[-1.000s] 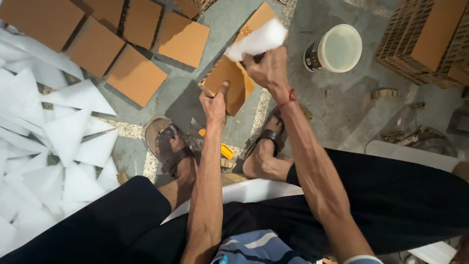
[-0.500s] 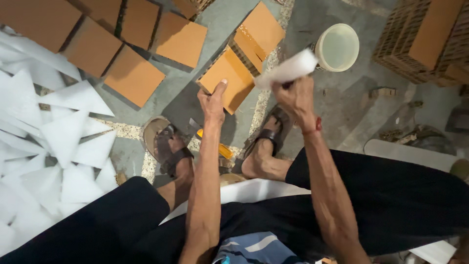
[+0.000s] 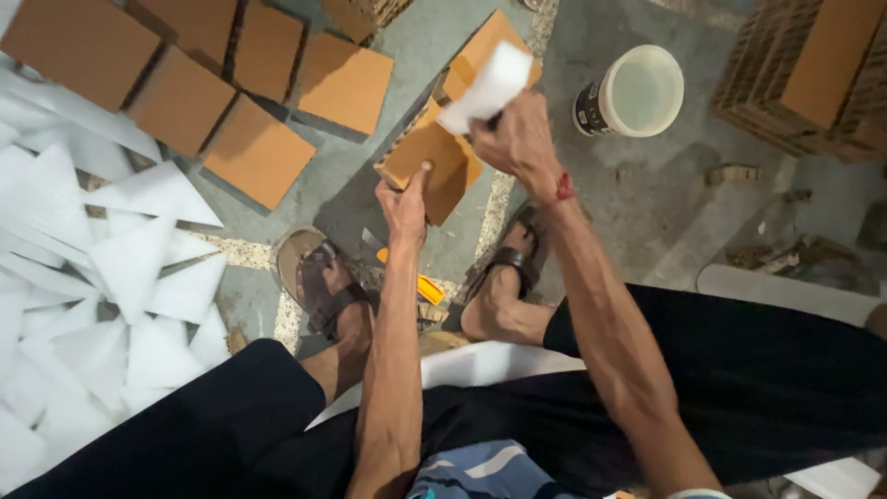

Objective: The person sits on the floor and assembles small cardboard boxes. They apply glue to the edges of flat cardboard pieces using a white foam applicator, fold the pieces into box shapes, and secure the joints. The person handles the cardboard pieces one at a time, repeatedly dipping the applicator into a bucket of glue.

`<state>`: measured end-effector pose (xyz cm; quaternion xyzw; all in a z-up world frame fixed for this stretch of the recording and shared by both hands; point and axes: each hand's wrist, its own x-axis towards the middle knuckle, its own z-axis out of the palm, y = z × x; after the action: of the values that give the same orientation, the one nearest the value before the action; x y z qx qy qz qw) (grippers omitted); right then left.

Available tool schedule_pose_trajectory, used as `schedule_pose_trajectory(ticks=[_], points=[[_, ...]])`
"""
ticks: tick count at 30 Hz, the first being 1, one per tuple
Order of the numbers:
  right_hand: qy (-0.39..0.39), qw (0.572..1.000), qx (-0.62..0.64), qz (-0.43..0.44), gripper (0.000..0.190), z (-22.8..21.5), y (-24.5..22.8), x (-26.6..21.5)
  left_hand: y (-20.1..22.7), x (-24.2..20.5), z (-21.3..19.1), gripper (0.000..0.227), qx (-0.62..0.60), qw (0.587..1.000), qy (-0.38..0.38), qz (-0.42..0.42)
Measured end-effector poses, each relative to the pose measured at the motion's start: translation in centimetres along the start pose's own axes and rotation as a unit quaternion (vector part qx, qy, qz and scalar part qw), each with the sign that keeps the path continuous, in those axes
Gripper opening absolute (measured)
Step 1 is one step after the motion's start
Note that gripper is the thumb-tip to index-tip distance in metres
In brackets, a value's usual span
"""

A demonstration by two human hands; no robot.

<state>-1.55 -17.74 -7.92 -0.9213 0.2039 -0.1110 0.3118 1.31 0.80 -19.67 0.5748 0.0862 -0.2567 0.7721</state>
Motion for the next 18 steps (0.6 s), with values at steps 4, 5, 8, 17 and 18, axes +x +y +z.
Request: schedule_pose_trajectory(ticks=[4,5,8,17,18], points=[[-0.026,1.000,0.000,-0.006,0.027,-1.4,2.0,-5.1,-0.3,0.2,-0.1,0.034,-0.034,0.996,0.026,-0.079],[-0.058,0.998,-0.006,0.032,0.025,-1.9,2.3,-6.3,-0.6,0.5,-0.2,0.033,-0.050,0.997,0.019,-0.048],[-0.086,0.992,-0.009,0.093,0.022,-2.9,1.8,-8.0,-1.6,1.2,-0.3,0.032,-0.073,0.997,0.003,-0.011],[0.050,0.997,0.058,0.000,0.016,-3.7,-2.8,-4.3,-1.8,1.3,-0.3,0.035,-0.094,0.995,0.014,-0.029],[0.042,0.999,0.033,0.009,0.017,-2.5,-2.3,-3.9,-2.1,1.3,-0.4,0.036,-0.135,0.990,0.006,-0.030]])
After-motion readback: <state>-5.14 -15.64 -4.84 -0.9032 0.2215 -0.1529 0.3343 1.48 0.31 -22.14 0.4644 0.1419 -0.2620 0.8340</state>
